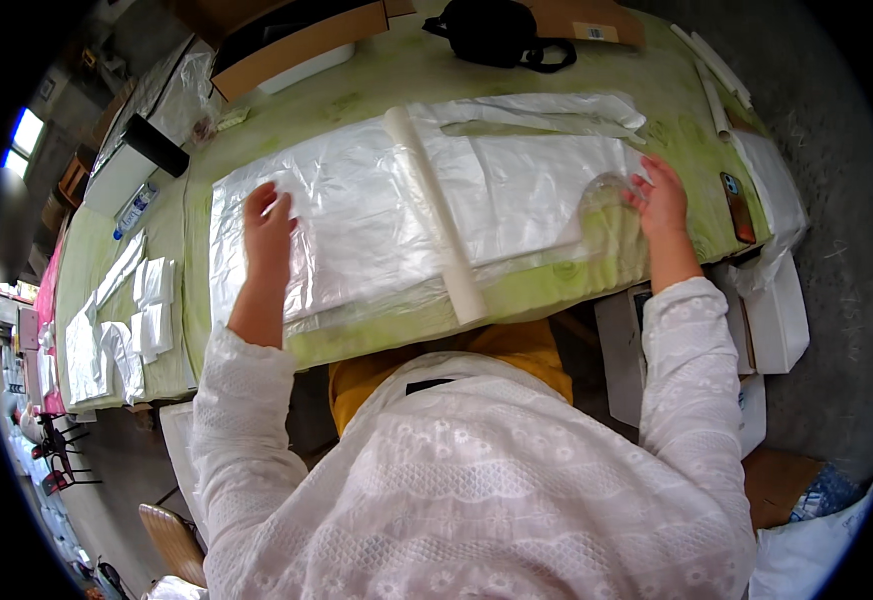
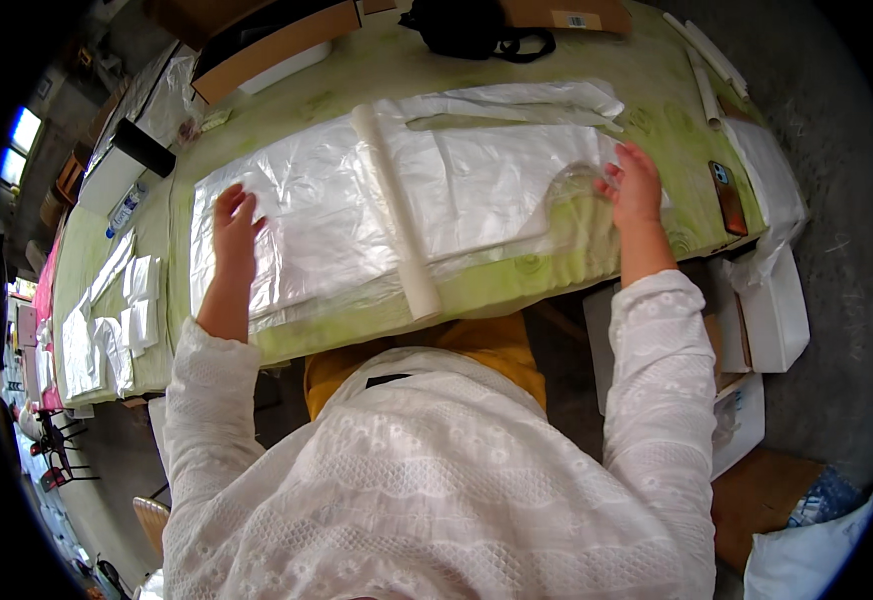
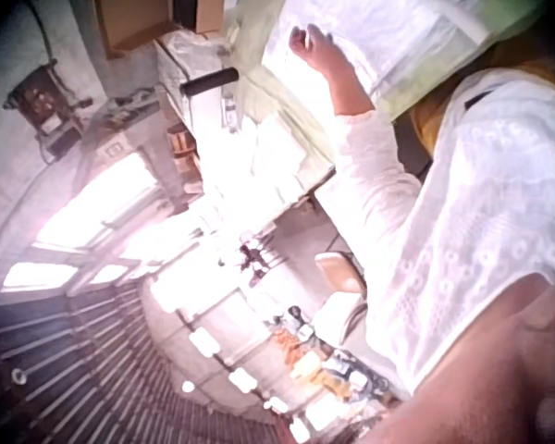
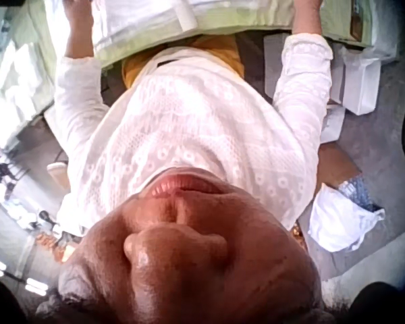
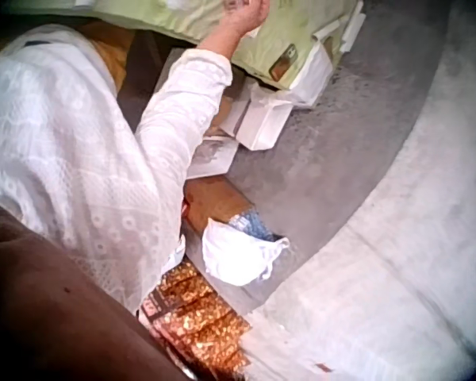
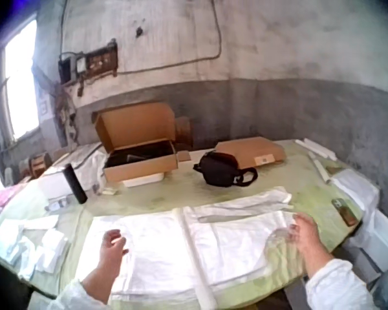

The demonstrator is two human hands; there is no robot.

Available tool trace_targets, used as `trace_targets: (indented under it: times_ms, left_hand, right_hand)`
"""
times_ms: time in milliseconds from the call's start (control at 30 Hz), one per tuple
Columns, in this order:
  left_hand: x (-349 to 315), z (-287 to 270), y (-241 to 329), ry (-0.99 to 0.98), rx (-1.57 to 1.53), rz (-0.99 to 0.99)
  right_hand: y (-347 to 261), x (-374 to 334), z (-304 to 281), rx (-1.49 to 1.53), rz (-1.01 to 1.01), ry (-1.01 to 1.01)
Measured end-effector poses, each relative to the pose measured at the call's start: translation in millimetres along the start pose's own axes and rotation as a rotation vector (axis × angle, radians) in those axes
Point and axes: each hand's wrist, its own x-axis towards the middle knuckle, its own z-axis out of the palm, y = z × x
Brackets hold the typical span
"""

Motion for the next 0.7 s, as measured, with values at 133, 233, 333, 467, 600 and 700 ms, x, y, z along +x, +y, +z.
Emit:
trace_targets:
  times_ms: [133, 233, 333, 467, 600, 700]
  left_hand:
    - [-18.6, 64.4, 3.8, -0.313, -0.022, -0.032]
    - [3.2, 103.6, -13.0, -0.292, -0.041, 0.050]
    - [-3.9, 112.3, 1.5, -0.256, 0.322, 0.468]
    - [-61.1, 117.5, -3.1, -0.397, 0.236, 0.583]
    - [-73.1, 104.9, -12.5, -0.535, 0.593, 0.512]
    - [-78.2, 98.5, -11.9, -0.543, 0.863, 0.543]
  right_hand:
    - [-9.7, -33.0, 12.9, -0.084, -0.139, -0.104]
    - [19.6, -99.2, 48.2, -0.094, -0.222, -0.341]
    - [48.4, -174.5, 65.1, -0.342, -0.319, -0.673]
    - [62.4, -227.8, 98.1, -0.535, -0.812, -0.835]
    - [67.8, -247.2, 111.7, -0.551, -0.853, -0.907]
    - [59.6, -245.4, 120.1, -0.557, -0.808, -0.900]
